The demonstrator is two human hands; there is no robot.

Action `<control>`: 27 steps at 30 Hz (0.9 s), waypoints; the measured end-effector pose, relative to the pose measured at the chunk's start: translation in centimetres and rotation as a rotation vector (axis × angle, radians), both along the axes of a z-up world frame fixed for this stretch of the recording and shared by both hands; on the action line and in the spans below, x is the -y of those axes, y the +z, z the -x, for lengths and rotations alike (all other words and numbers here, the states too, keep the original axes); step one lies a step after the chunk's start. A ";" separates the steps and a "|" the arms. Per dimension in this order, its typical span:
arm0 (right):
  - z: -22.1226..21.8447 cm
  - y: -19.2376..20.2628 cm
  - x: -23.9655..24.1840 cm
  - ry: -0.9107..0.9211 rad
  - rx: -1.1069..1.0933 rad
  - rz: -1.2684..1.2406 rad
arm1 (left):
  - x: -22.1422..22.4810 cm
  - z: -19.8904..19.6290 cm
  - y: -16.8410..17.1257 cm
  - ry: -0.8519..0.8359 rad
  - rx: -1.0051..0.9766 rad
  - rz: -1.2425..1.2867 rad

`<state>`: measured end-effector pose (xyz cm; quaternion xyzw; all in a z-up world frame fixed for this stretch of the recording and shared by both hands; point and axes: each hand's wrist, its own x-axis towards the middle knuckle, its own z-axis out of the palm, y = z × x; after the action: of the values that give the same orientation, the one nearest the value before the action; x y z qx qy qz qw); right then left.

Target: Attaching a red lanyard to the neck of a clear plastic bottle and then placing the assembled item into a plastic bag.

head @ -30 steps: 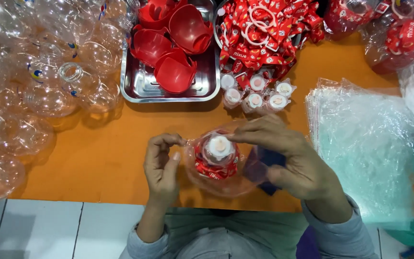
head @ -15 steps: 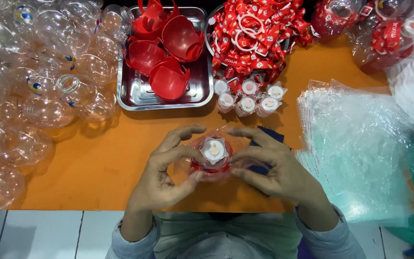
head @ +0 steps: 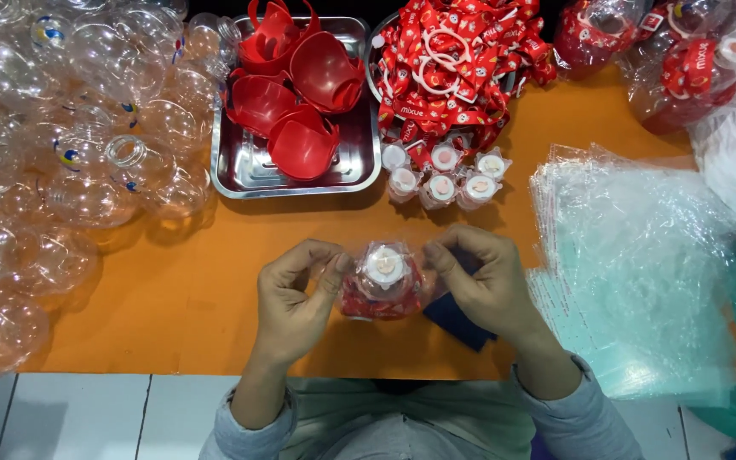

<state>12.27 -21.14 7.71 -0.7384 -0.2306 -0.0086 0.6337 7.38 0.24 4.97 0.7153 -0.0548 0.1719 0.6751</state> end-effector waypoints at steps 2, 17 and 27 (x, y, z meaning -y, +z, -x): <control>-0.1 -0.6 -0.2 -0.021 -0.013 -0.017 | 0.6 -0.1 -0.5 0.047 -0.013 0.034; 0.0 -6.3 0.9 0.044 -0.442 0.049 | 1.5 1.2 -2.3 0.136 -0.260 0.114; 4.0 -8.7 0.5 -0.005 0.079 -0.023 | 1.1 2.7 -1.5 -0.076 -0.080 -0.143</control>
<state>8.29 -21.60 -0.95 -0.7306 -0.2533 -0.0419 0.6327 4.67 -0.82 3.46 0.7654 -0.0670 0.1133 0.6300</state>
